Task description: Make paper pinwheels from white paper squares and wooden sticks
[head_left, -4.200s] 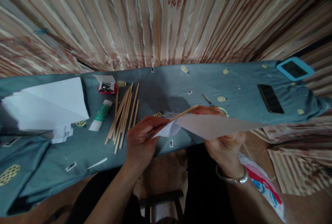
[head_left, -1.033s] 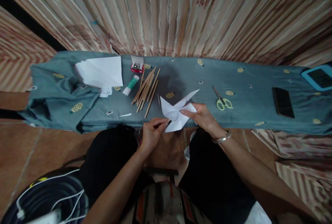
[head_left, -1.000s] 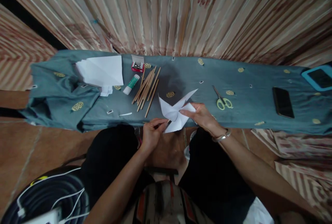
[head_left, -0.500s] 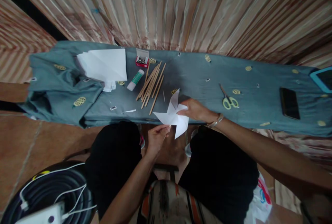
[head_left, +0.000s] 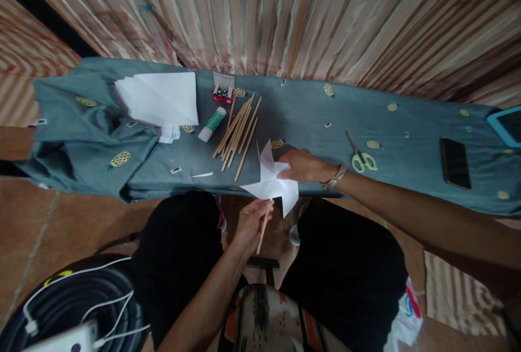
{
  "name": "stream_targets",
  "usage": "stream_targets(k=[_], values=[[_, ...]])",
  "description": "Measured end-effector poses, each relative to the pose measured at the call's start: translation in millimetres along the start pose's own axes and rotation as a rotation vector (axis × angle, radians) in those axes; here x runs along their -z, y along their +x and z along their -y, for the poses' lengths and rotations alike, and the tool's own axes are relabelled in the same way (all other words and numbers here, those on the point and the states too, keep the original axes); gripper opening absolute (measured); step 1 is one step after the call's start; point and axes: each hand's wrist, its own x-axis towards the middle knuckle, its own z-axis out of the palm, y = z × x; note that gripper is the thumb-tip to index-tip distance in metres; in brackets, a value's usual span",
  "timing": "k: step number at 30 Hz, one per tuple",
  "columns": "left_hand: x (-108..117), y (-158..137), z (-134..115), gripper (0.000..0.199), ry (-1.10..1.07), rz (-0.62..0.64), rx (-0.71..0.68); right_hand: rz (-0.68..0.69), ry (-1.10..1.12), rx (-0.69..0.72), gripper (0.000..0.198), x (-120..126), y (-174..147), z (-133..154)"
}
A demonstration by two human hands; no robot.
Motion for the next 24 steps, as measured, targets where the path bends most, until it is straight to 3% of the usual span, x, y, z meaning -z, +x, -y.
stream_targets(k=[9, 16, 24], values=[[-1, -1, -3, 0.051, 0.020, 0.127, 0.168, 0.035, 0.037, 0.024, 0.009, 8, 8, 0], [0, 2, -3, 0.052, 0.084, 0.154, 0.126, 0.080, 0.020, 0.047, 0.013, 8, 12, -3], [1, 3, -4, 0.048, 0.059, 0.161, 0.183, 0.151, 0.033, 0.038, 0.013, 9, 11, -4]])
